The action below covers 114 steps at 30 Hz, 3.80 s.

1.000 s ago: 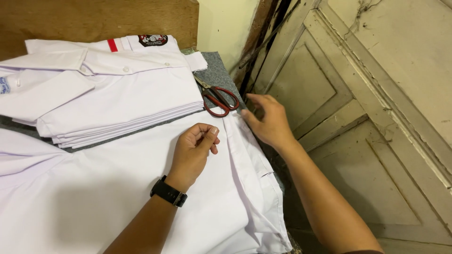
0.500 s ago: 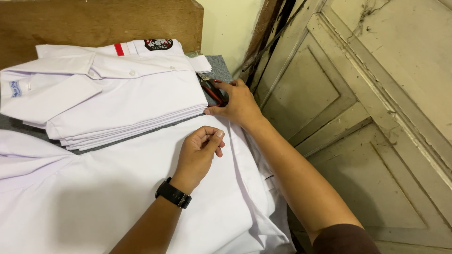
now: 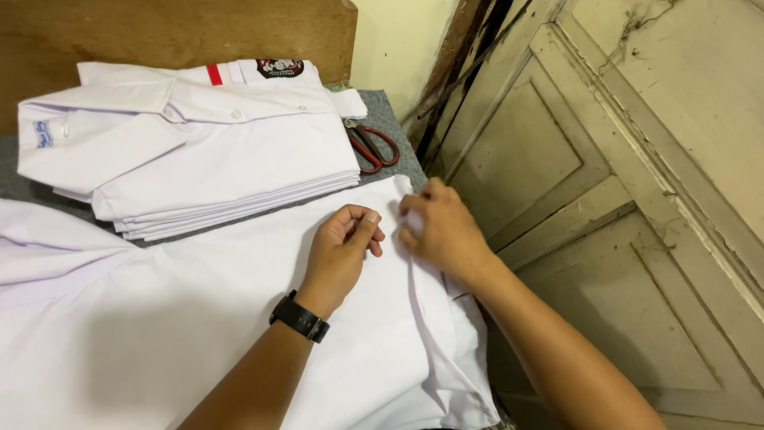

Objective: Folding and stacking white school shirts on a work surface in a garment factory.

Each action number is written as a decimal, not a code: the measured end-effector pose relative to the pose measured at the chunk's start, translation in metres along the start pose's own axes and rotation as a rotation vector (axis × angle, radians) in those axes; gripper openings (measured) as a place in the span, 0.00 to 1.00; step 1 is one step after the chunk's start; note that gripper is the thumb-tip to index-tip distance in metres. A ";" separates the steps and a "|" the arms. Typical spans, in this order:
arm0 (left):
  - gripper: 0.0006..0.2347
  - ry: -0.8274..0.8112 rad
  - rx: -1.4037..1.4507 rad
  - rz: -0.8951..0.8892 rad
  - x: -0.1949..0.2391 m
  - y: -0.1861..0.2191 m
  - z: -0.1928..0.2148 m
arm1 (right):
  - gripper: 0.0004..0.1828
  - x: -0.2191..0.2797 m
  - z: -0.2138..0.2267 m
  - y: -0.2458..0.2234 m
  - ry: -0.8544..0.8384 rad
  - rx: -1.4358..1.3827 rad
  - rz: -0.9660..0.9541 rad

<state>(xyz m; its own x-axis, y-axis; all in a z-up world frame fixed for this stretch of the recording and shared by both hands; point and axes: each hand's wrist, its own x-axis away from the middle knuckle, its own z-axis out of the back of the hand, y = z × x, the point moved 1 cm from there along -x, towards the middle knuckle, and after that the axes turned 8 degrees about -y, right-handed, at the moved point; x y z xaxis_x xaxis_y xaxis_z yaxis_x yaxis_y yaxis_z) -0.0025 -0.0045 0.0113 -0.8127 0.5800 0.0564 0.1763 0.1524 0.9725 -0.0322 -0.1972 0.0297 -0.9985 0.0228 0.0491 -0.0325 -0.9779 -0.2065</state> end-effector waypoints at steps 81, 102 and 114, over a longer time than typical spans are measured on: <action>0.37 0.469 -1.907 0.042 0.313 -0.030 0.177 | 0.12 0.156 -0.016 0.001 0.298 -0.521 -0.432; 0.33 0.549 -2.000 -0.136 0.316 -0.024 0.165 | 0.20 0.258 -0.055 0.047 -0.454 -0.872 -0.401; 0.31 0.511 -2.001 -0.250 0.315 0.000 0.151 | 0.08 0.273 -0.073 0.086 -0.565 -0.947 -0.269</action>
<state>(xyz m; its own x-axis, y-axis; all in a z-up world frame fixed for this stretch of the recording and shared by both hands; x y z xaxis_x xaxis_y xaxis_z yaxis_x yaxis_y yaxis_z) -0.1751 0.2990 -0.0048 -0.8263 0.4120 -0.3841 -0.3607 -0.9107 -0.2011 -0.3103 -0.2596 -0.0459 -0.7994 -0.1233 0.5879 -0.5024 -0.3993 -0.7669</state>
